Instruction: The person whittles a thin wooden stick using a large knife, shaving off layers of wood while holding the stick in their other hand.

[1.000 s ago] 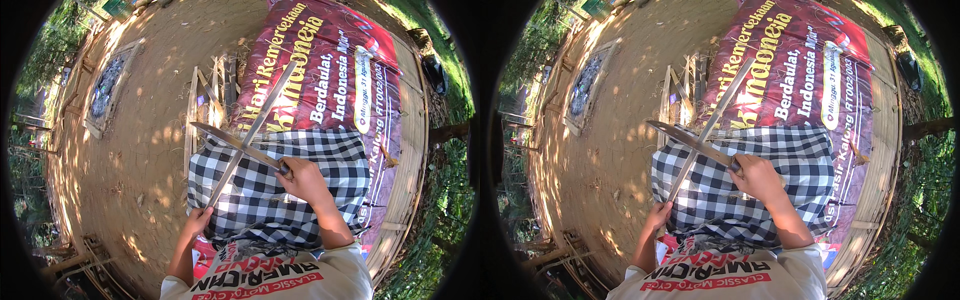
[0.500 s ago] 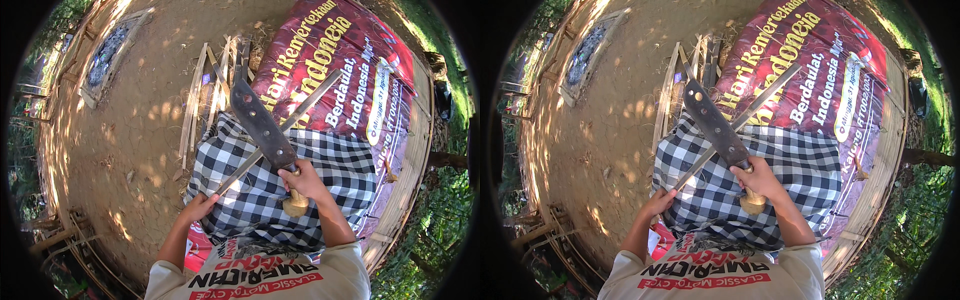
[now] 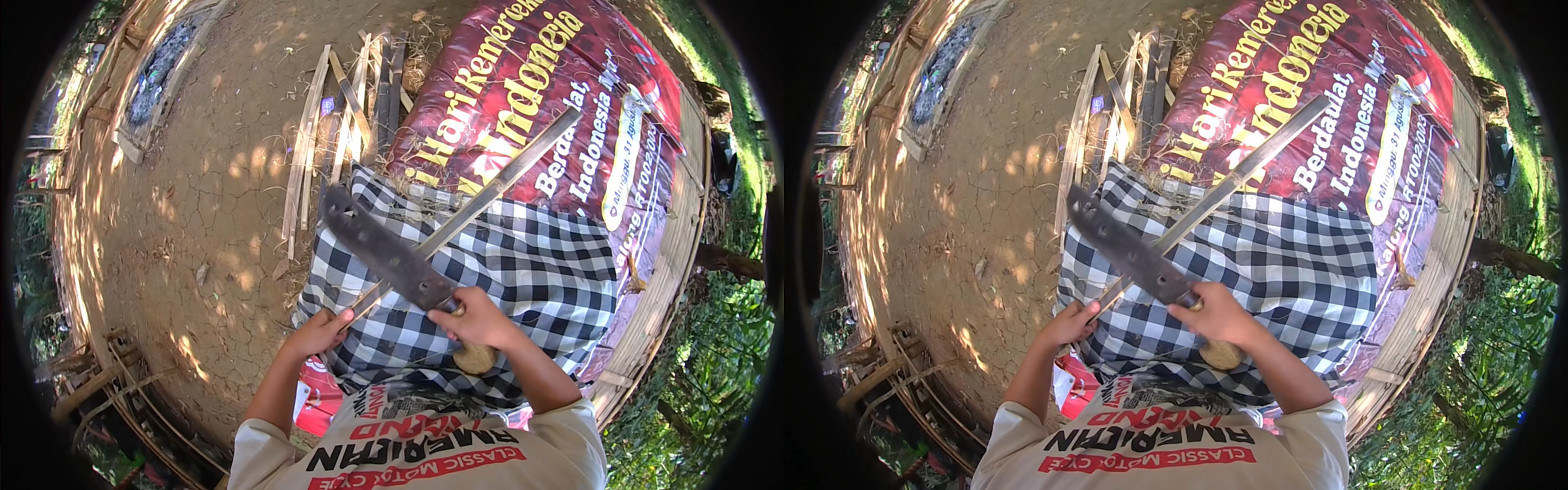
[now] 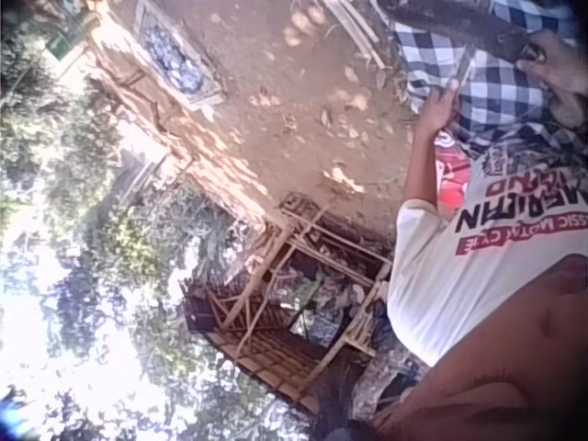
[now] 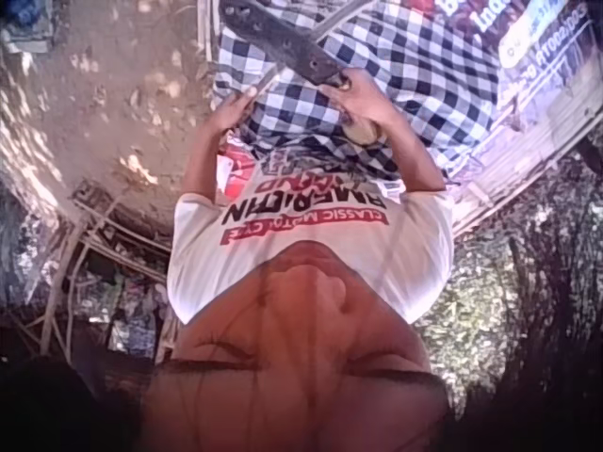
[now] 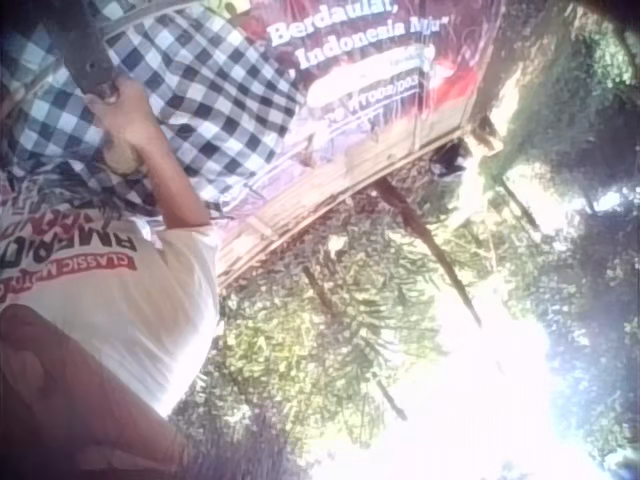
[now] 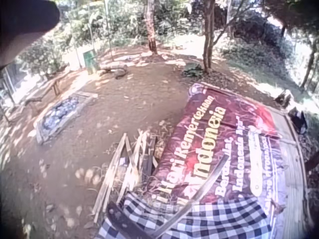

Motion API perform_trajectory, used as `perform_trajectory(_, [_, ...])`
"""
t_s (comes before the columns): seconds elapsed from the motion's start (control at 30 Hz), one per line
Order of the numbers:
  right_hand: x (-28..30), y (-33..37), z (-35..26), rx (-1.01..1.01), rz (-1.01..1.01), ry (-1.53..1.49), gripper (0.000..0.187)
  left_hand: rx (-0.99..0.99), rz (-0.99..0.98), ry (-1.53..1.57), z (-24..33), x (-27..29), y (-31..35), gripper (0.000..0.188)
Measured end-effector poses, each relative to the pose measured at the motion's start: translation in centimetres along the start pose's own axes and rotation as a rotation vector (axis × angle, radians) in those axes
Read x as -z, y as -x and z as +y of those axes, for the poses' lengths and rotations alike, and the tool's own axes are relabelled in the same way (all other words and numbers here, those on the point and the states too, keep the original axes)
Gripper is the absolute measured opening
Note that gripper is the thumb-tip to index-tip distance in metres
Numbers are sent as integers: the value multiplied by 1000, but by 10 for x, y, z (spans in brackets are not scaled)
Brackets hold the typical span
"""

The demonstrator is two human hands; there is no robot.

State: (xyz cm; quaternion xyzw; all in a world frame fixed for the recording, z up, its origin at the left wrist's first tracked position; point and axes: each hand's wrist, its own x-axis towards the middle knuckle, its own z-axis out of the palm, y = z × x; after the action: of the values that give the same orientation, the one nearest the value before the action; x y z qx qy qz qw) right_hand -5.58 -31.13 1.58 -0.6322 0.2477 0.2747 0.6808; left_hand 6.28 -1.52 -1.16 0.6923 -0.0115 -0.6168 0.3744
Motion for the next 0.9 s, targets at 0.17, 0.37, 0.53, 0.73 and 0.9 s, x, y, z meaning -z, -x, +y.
perform_trajectory(0.17, [13, -2, -6, 75, 125, -75, 20, -22, 4, 49, -10, 0, -3, 70])
perform_trajectory(0.37, [11, -2, -4, 93, 227, -127, 21, 7, 70, -26, -5, -3, 0, 71])
perform_trajectory(0.53, [-10, 13, 6, 232, 164, 216, 33, -130, 328, -36, -26, -3, 5, 67])
perform_trajectory(0.73, [9, 59, 5, 279, 382, -90, 24, -561, 808, 224, -45, 53, 36, 56])
perform_trajectory(0.9, [28, 88, 15, 361, 582, -270, 15, -348, 827, 70, 16, 24, 63, 51])
